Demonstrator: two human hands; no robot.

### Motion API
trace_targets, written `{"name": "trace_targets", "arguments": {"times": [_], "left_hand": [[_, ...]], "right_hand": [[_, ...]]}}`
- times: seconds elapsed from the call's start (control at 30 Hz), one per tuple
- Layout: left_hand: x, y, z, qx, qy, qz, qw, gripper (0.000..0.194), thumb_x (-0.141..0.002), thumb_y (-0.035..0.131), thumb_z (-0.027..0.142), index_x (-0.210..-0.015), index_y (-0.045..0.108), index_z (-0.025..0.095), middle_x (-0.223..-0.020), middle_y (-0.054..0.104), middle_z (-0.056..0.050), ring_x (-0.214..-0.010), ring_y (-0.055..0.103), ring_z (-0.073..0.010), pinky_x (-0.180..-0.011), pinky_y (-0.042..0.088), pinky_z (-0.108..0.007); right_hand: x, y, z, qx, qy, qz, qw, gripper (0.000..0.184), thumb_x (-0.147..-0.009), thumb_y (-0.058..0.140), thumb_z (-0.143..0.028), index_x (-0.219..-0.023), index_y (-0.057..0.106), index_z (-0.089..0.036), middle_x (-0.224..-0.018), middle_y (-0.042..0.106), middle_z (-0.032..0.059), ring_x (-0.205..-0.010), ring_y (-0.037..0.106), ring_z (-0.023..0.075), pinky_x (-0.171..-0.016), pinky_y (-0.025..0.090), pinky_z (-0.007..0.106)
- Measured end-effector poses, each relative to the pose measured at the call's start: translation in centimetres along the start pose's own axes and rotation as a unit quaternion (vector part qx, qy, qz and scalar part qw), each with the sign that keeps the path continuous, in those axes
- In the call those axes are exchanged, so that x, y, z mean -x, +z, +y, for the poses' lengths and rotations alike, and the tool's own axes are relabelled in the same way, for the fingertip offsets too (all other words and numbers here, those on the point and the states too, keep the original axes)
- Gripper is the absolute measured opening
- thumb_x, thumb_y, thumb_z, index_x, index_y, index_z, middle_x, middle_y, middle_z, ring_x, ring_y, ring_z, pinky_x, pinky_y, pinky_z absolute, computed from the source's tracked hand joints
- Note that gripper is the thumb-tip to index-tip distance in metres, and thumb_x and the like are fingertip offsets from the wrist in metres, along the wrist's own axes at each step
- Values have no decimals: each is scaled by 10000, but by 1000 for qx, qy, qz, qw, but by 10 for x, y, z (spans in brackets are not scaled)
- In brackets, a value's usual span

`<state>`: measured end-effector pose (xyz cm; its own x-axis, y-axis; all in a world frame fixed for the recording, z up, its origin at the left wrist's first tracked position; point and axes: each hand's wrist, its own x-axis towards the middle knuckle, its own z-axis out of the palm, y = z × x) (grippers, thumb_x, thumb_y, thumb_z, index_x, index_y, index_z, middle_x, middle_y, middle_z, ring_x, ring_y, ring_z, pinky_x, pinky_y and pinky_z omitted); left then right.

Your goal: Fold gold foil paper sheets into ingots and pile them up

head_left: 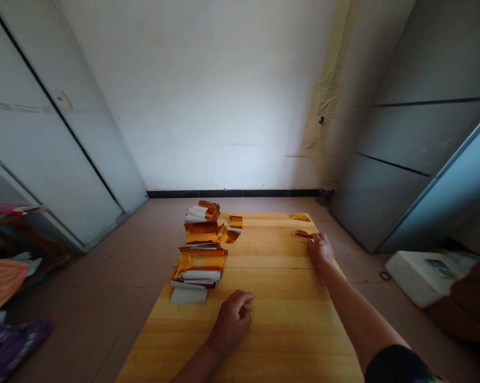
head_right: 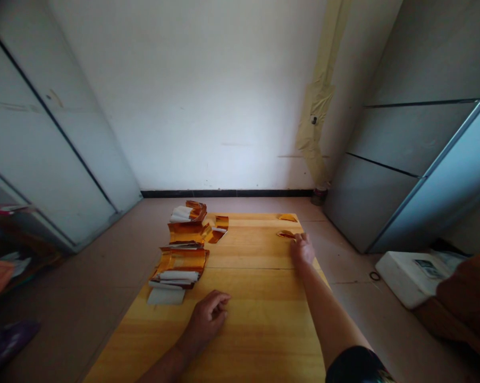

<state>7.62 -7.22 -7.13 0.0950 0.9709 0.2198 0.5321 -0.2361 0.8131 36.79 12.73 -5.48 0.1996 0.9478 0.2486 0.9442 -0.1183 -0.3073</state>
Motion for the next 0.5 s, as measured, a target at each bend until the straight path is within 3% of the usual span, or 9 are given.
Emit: {"name": "trace_targets", "arguments": {"times": [0.07, 0.17, 0.3, 0.5], "left_hand": [[0, 0, 1, 0, 5, -1, 1000, 337, -633, 471, 56, -903, 633, 178, -811, 618, -32, -710, 575, -136, -666, 453, -227], [0, 0, 3, -2, 5, -6, 1000, 327, -639, 468, 56, -893, 635, 178, -821, 625, -38, -719, 582, -141, -671, 459, -229], [0, -2, 5, -5, 7, -15, 1000, 310, -655, 469, 62, -894, 630, 174, -849, 630, -48, -735, 587, -145, -675, 465, -233], [1, -3, 8, -7, 4, -18, 1000, 305, -650, 463, 57, -874, 630, 179, -861, 637, -55, -778, 588, -160, -688, 469, -240]], "right_hand": [[15, -1, -9, 29, -71, -19, 997, 309, -875, 392, -311, -1051, 635, -238, -1148, 570, 69, -1067, 476, 216, -860, 383, 307], [31, -3, -24, 57, -95, -37, 993, 346, -884, 389, -409, -1140, 579, -275, -1267, 514, 55, -1131, 421, 247, -880, 367, 394], [35, -4, -38, 70, -64, -69, 993, 416, -898, 318, -491, -1192, 534, -291, -1274, 500, 56, -1131, 412, 258, -881, 357, 484], [14, 7, -40, 79, -26, -89, 993, 477, -888, 293, -536, -1254, 489, -303, -1291, 480, 77, -1165, 383, 285, -889, 327, 578]]}}
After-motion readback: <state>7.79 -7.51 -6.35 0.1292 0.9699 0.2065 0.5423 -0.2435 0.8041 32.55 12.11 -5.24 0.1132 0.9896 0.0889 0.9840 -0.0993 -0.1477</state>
